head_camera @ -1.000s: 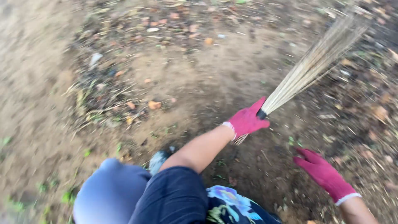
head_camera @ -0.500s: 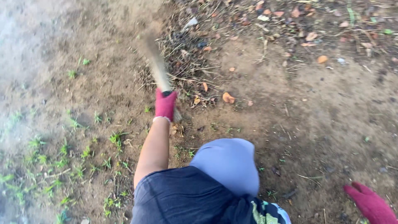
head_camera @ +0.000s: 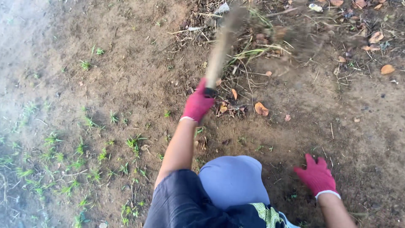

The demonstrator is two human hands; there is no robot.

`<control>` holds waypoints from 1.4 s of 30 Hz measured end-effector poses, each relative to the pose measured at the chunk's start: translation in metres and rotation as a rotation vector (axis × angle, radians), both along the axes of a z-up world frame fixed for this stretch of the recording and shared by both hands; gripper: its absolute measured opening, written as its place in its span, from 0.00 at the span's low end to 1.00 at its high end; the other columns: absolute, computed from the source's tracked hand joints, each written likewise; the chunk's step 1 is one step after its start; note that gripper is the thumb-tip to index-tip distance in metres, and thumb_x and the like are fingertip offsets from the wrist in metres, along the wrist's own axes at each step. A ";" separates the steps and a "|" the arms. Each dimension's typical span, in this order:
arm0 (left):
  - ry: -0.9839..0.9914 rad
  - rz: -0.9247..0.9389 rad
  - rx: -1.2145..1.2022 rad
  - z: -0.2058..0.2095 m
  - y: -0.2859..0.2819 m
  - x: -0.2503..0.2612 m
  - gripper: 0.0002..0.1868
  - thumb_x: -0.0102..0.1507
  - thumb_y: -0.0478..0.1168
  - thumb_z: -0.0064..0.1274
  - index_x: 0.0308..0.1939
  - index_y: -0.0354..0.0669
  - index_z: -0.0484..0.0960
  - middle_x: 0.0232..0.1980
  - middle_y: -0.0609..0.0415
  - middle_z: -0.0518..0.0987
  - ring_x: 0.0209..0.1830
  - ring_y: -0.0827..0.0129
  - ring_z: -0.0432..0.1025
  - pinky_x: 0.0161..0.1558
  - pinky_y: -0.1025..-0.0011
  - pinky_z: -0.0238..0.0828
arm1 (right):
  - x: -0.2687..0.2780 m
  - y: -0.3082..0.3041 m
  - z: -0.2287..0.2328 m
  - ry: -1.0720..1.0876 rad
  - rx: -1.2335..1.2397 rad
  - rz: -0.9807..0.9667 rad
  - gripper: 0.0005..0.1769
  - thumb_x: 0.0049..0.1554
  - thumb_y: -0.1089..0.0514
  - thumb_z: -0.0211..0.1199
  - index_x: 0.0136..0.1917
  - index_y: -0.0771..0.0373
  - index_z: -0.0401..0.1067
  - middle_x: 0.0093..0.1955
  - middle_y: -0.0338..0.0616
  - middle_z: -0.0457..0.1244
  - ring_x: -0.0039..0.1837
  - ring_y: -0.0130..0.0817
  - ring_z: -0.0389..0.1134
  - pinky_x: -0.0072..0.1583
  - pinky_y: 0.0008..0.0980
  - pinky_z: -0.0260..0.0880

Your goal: Sweeping dry leaves and debris into a pile on the ground using a hand-held broom.

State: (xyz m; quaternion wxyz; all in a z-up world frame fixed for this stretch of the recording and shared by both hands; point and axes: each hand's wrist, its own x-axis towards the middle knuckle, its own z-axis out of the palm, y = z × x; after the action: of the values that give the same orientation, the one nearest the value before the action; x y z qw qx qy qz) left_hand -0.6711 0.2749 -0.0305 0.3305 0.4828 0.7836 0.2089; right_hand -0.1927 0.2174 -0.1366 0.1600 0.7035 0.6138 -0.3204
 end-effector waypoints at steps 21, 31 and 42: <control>-0.368 0.629 -0.086 -0.031 0.169 -0.032 0.34 0.62 0.31 0.54 0.69 0.43 0.56 0.47 0.37 0.78 0.42 0.55 0.79 0.41 0.63 0.83 | -0.017 0.026 0.004 -0.207 -0.243 0.081 0.61 0.47 0.31 0.72 0.84 0.40 0.42 0.88 0.52 0.34 0.82 0.57 0.50 0.78 0.47 0.59; -0.323 0.311 0.290 -0.070 0.161 -0.046 0.48 0.55 0.40 0.61 0.78 0.54 0.57 0.47 0.43 0.85 0.40 0.54 0.79 0.40 0.60 0.75 | 0.000 0.063 -0.041 -0.150 -0.345 0.210 0.64 0.47 0.27 0.73 0.84 0.46 0.42 0.86 0.61 0.35 0.83 0.55 0.47 0.79 0.45 0.56; 0.036 0.182 0.134 -0.063 0.038 -0.027 0.52 0.53 0.44 0.67 0.79 0.53 0.57 0.48 0.38 0.81 0.48 0.47 0.78 0.49 0.56 0.73 | 0.024 0.081 -0.059 -0.123 -0.418 0.276 0.57 0.51 0.23 0.64 0.83 0.49 0.50 0.84 0.55 0.45 0.84 0.50 0.48 0.81 0.44 0.51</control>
State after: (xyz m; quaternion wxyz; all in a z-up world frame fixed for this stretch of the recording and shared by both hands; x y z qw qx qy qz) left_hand -0.6978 0.3125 -0.0932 0.2627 0.4343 0.8144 0.2814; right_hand -0.1683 0.2984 -0.1953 0.3810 0.5828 0.6139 -0.3720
